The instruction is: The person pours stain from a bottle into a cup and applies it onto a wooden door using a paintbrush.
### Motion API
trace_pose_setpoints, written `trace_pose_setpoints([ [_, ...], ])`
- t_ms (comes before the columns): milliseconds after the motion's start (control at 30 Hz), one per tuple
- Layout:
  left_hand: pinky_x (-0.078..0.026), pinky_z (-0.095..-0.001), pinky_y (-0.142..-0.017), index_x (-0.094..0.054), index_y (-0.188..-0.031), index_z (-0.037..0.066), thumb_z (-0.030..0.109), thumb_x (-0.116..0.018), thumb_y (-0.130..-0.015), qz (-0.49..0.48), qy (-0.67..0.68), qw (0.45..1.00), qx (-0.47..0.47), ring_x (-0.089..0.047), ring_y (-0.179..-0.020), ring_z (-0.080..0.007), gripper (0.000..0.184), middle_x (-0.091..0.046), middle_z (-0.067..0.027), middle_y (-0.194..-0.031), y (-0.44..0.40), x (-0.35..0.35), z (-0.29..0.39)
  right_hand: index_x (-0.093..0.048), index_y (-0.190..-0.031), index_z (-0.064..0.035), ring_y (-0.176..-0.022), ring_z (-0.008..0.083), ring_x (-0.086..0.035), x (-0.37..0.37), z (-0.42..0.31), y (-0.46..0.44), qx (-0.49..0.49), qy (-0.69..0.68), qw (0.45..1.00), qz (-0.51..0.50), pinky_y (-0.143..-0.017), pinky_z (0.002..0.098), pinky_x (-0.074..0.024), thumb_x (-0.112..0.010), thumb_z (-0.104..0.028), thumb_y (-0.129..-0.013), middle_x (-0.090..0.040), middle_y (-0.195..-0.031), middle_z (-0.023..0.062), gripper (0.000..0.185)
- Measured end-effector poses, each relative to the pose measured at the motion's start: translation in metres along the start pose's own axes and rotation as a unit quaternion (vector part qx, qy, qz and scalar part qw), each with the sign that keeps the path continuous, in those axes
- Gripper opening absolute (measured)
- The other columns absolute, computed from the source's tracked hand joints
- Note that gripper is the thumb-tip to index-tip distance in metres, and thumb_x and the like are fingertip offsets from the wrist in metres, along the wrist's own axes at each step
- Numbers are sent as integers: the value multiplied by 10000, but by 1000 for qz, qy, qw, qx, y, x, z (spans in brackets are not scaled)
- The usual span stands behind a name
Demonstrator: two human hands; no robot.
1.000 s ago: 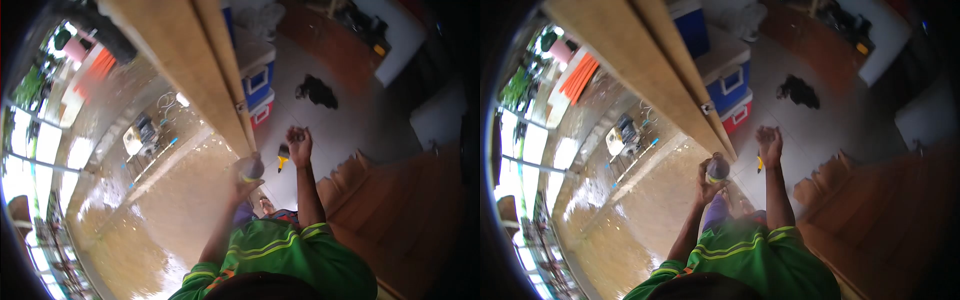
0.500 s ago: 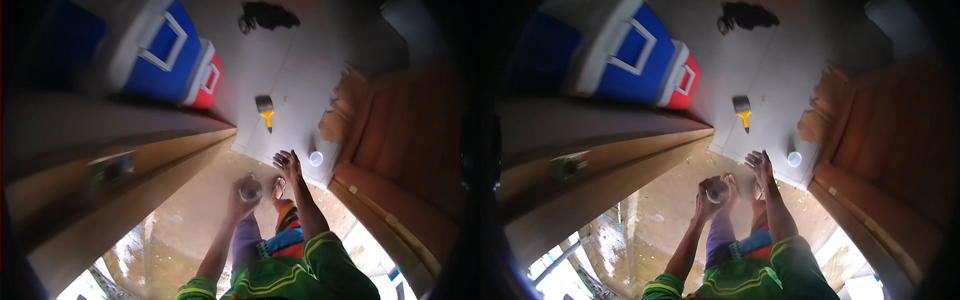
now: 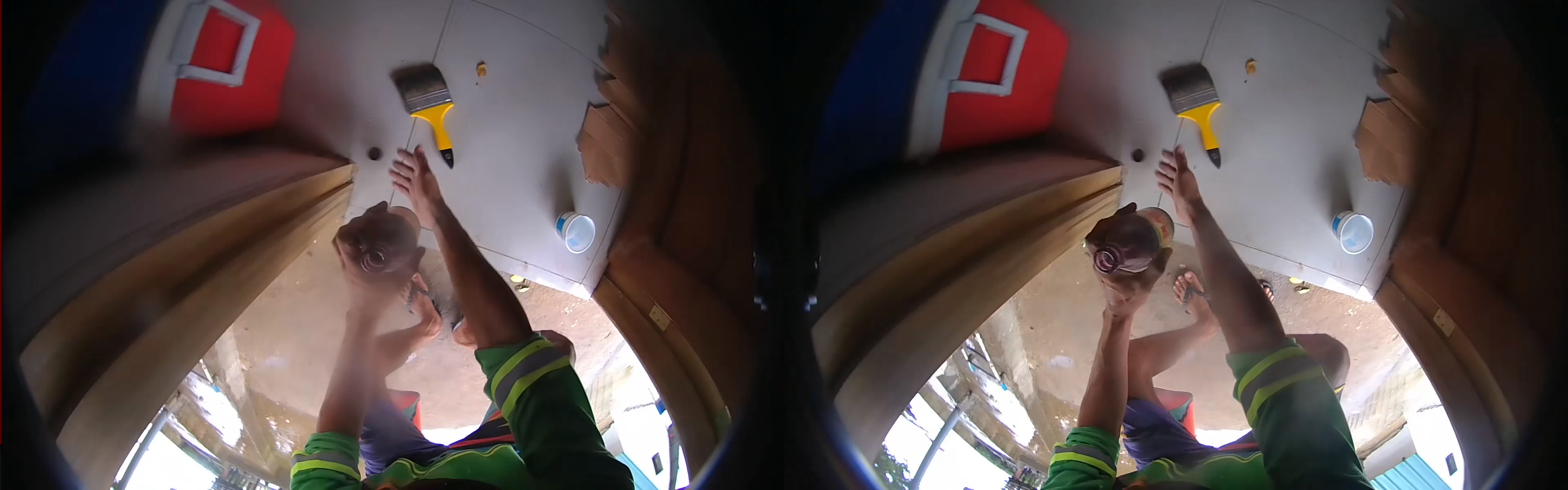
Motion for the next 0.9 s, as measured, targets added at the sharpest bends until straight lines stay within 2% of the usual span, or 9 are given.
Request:
trace_pose_setpoints([
  [67, -388, -421, -954, -406, -1232, 81, 131, -881, -567, -13, -37, 998, -42, -493, -1138, -304, 818, -589, -120, -1250, -6, -12, -4, -437, -1394, -48, -1237, 288, -520, 39, 22, 10, 31, 103, 993, 55, -1030, 427, -393, -403, -612, -960, -517, -1343, 148, 713],
  [133, -345, -447, -967, -410, -1238, 95, 176, -880, -569, -17, -54, 996, -63, -509, -1118, -299, 821, -621, -88, -1221, -13, -25, -9, -495, -1334, -40, -1154, 250, -583, 56, 8, 51, 56, 141, 988, 13, -965, 356, -461, -489, -297, -1005, -581, -1263, 119, 418],
  [300, -347, -480, -961, -454, -1224, 72, 258, -874, -613, -98, -132, 970, -181, -475, -1088, -315, 764, -576, -88, -1197, -56, -79, 39, -535, -1274, -36, -1113, 233, -599, 90, -37, 159, 235, 256, 937, 32, -931, 337, -479, -540, -60, -937, -610, -1208, 126, 338],
  [433, -313, -490, -994, -494, -1190, 97, 271, -861, -613, -138, -96, 966, -195, -543, -1046, -284, 706, -600, -72, -1151, -59, -116, 65, -594, -1083, 21, -1005, 237, -601, 171, -65, 212, 331, 307, 832, 323, -881, 334, -470, -545, -15, -900, -623, -1161, 154, 193],
  [467, -306, -495, -1000, -492, -1192, 95, 271, -857, -618, -160, -104, 957, -220, -545, -1048, -285, 703, -603, -83, -1144, -59, -121, 66, -578, -1124, -5, -952, 239, -574, 199, -70, 223, 438, 361, 730, 382, -845, 330, -467, -564, -25, -883, -607, -1122, 133, 243],
  [500, -299, -499, -1007, -490, -1193, 92, 271, -854, -623, -179, -112, 946, -246, -547, -1050, -287, 700, -607, -94, -1136, -60, -126, 68, -545, -1185, -39, -965, 275, -522, 226, -72, 236, 405, 325, 703, 486, -888, 385, -432, -605, -80, -862, -569, -1087, 130, 331],
  [533, -294, -500, -1013, -487, -1194, 86, 285, -857, -621, -197, -121, 938, -259, -543, -1058, -289, 711, -603, -95, -1129, -61, -131, 70, -497, -1258, -58, -1015, 333, -464, 238, -88, 251, 376, 467, 578, 553, -939, 454, -380, -664, -146, -823, -514, -1113, 155, 474],
  [633, -277, -497, -1031, -480, -1202, 77, 299, -857, -622, -236, -141, 914, -300, -544, -1070, -296, 726, -605, -106, -1103, -63, -145, 76, -270, -1473, -67, -1282, 411, -346, 280, -102, 243, 260, 460, 569, 630, -1080, 531, -299, -819, -325, -682, -384, -1360, 213, 997],
  [900, -281, -480, -1044, -474, -1224, 96, 284, -837, -642, -293, -164, 884, -324, -571, -1067, -318, 711, -641, -150, -1082, -70, -160, 47, -135, -1522, -98, -1292, 398, -344, 250, -119, 152, 276, 554, 633, 465, -1065, 477, -371, -871, -255, -612, -328, -1400, 201, 1181],
])
Point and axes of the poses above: each hand's wrist, its own y-axis away from the middle knuckle, its own x-axis out of the back of the hand, z = x × y, the point moved 5 cm from there along -y, towards the middle knuckle
